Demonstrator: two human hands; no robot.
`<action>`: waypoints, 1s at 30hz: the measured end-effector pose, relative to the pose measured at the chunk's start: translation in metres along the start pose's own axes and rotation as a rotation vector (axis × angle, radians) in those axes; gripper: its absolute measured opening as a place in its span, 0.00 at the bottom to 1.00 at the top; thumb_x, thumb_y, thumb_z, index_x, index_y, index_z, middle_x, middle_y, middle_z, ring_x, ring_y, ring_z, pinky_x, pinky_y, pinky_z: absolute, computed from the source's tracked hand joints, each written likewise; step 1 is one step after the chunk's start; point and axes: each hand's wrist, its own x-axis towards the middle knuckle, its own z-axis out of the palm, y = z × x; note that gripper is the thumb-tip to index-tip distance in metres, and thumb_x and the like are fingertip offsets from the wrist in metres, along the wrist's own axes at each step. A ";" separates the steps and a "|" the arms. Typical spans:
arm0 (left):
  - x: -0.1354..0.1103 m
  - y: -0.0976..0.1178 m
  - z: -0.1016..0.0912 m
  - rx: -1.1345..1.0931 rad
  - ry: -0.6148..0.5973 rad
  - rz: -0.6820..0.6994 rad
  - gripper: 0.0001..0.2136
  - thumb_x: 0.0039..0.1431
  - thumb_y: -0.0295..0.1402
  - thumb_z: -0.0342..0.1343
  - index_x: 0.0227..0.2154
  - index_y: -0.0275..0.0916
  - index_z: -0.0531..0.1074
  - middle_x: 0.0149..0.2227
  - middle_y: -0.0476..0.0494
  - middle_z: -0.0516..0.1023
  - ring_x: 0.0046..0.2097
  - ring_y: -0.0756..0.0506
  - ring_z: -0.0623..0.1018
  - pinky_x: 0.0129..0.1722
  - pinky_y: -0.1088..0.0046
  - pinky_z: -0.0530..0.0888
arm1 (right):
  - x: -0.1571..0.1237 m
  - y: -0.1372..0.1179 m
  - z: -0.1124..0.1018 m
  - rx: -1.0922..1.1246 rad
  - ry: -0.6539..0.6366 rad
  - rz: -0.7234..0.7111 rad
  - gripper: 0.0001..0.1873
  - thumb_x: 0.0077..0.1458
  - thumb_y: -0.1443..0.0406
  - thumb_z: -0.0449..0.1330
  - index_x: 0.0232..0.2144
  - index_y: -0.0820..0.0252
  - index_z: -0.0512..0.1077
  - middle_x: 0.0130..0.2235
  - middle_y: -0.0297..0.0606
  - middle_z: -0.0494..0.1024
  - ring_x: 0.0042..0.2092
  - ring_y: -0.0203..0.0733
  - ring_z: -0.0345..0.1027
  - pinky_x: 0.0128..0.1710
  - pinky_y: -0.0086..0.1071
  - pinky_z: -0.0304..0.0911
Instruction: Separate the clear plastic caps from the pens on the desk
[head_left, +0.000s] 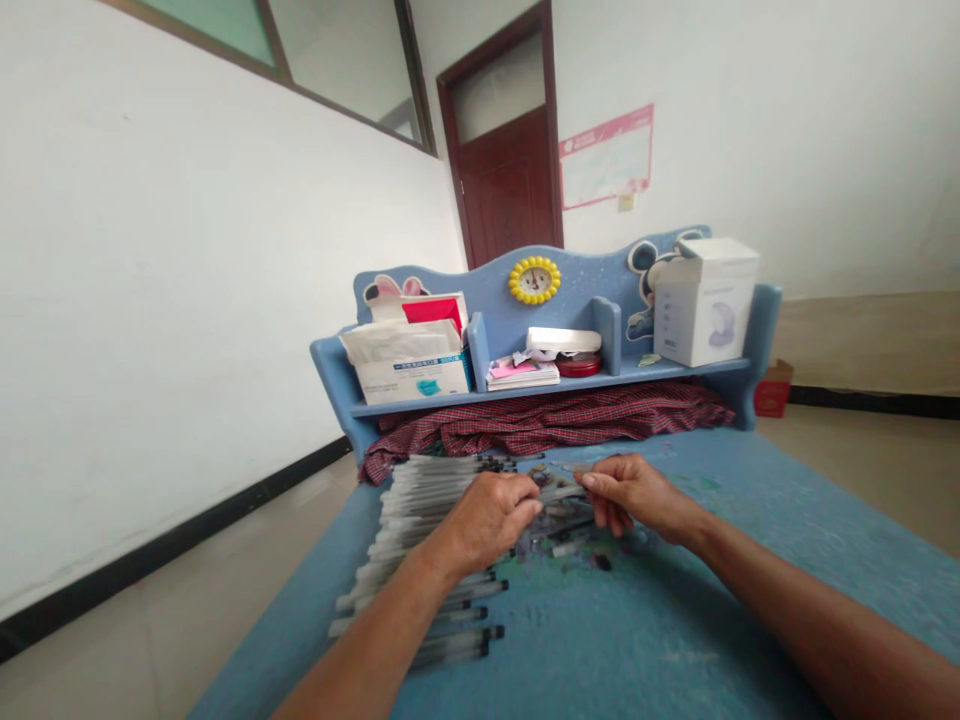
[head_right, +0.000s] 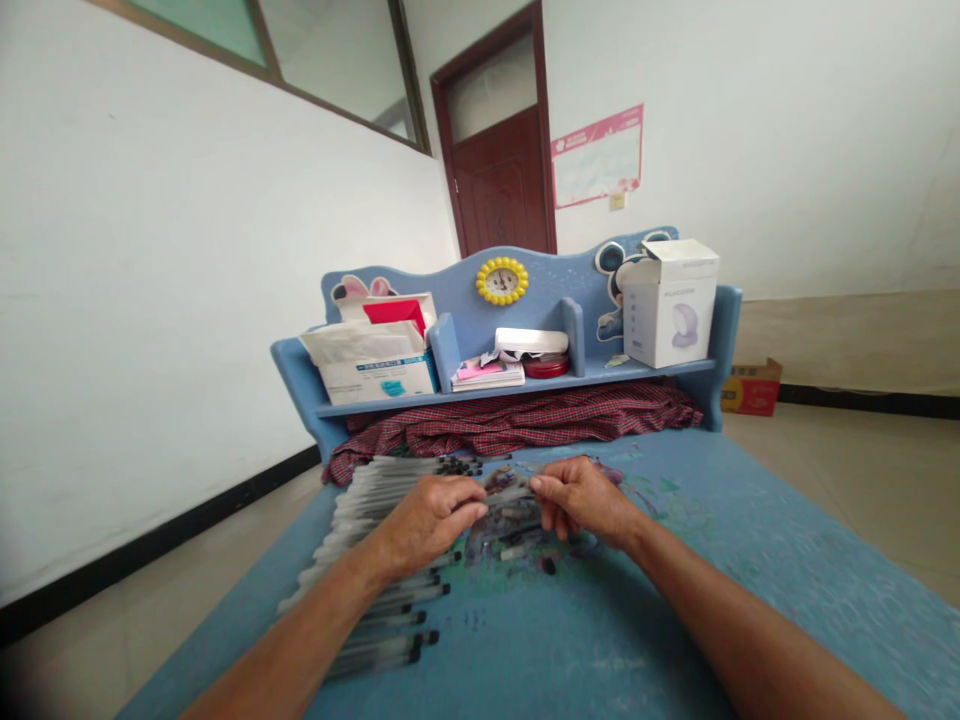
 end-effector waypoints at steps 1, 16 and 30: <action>0.000 0.000 0.000 0.002 -0.004 -0.001 0.08 0.59 0.29 0.49 0.31 0.36 0.73 0.28 0.47 0.74 0.32 0.49 0.74 0.32 0.77 0.64 | 0.000 -0.001 0.000 0.012 -0.006 -0.014 0.23 0.49 0.48 0.56 0.21 0.63 0.65 0.18 0.33 0.73 0.15 0.29 0.62 0.12 0.21 0.51; 0.003 -0.002 0.002 0.033 -0.025 0.001 0.08 0.59 0.29 0.48 0.31 0.37 0.72 0.29 0.47 0.74 0.32 0.49 0.74 0.32 0.77 0.64 | 0.000 -0.008 0.000 0.074 0.004 -0.007 0.22 0.46 0.49 0.60 0.30 0.62 0.65 0.21 0.31 0.75 0.16 0.30 0.63 0.12 0.20 0.51; 0.004 -0.002 0.004 0.025 -0.033 0.007 0.09 0.60 0.29 0.46 0.32 0.36 0.72 0.29 0.46 0.75 0.33 0.49 0.74 0.33 0.77 0.65 | -0.002 -0.008 0.003 0.134 -0.019 0.054 0.23 0.48 0.46 0.56 0.29 0.61 0.64 0.20 0.33 0.75 0.15 0.32 0.64 0.10 0.21 0.51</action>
